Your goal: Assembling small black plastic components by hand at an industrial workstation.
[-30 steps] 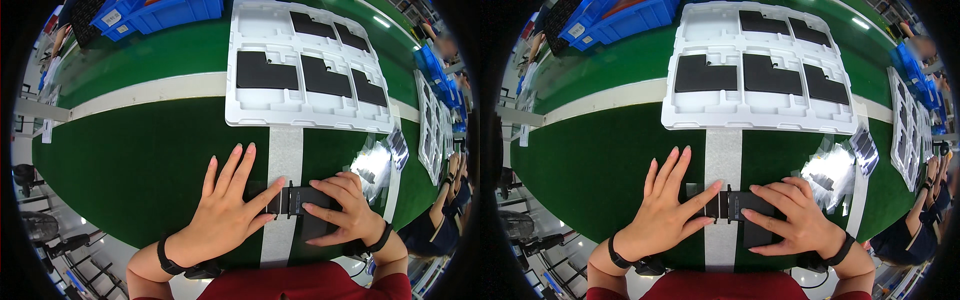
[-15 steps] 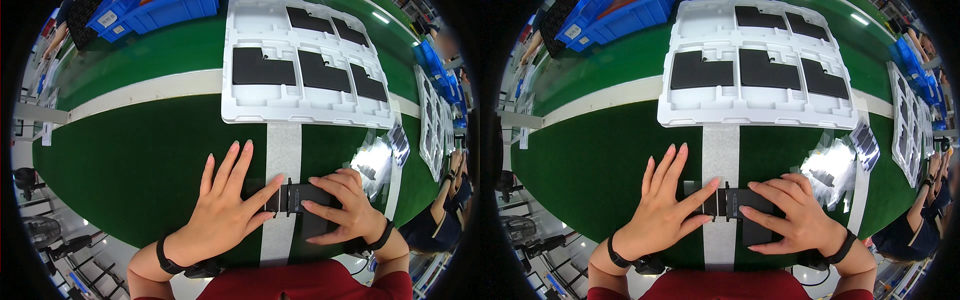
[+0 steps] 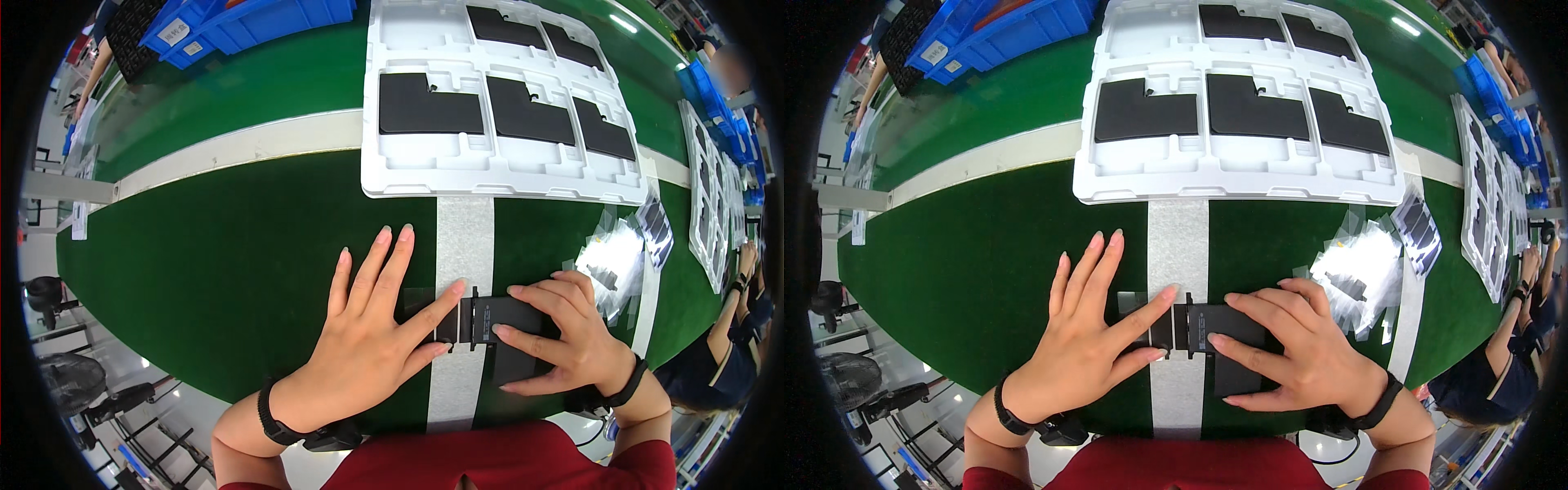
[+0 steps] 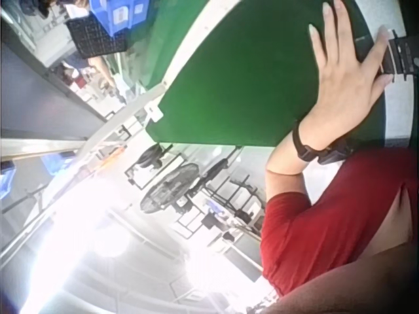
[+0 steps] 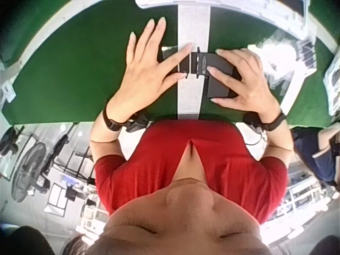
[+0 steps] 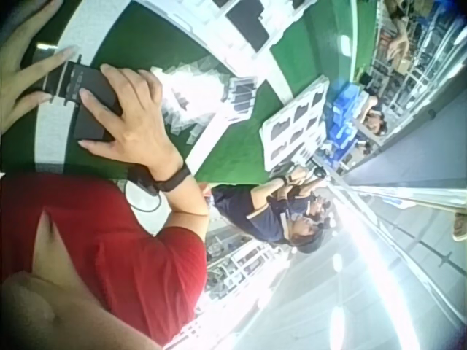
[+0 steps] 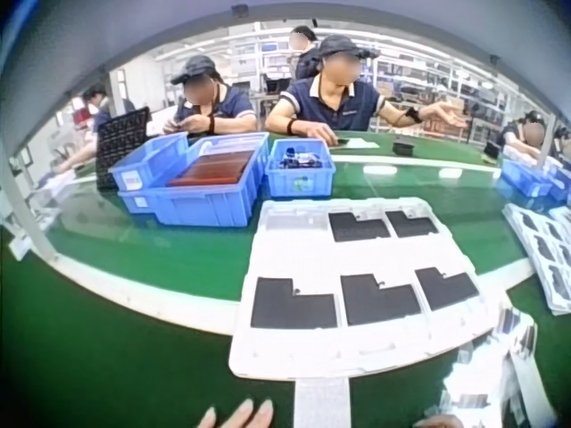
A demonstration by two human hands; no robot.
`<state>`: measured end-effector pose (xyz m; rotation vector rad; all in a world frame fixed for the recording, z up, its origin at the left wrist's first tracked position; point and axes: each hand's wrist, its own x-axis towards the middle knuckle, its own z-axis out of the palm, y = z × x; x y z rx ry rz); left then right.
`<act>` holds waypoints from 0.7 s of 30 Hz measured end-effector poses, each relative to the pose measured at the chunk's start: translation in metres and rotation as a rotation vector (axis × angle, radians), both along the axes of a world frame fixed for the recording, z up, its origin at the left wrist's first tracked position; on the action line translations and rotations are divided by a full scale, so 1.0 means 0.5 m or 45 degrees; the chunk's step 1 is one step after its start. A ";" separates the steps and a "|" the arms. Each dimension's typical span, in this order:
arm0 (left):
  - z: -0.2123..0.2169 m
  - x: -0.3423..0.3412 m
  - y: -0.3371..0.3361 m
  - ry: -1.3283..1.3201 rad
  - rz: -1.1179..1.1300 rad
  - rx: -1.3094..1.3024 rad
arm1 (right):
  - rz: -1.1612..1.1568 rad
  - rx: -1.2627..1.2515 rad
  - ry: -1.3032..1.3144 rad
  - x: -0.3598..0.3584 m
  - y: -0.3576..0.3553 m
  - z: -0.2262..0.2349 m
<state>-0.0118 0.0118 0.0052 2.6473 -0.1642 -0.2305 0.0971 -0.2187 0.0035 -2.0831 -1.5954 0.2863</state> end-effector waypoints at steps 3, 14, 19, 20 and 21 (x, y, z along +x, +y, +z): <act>0.001 0.001 -0.001 0.008 0.001 0.009 | 0.000 -0.003 0.004 0.000 -0.001 0.000; 0.002 0.001 0.001 0.005 0.000 0.022 | 0.008 -0.021 -0.018 -0.002 0.001 0.001; 0.006 0.004 -0.001 -0.002 -0.012 0.033 | 0.014 -0.021 -0.025 -0.003 -0.001 0.005; 0.006 0.004 -0.002 0.006 -0.004 0.027 | 0.026 -0.027 -0.028 -0.002 -0.002 0.005; 0.005 0.004 -0.003 0.012 0.004 0.021 | 0.015 -0.021 -0.039 -0.003 -0.003 0.005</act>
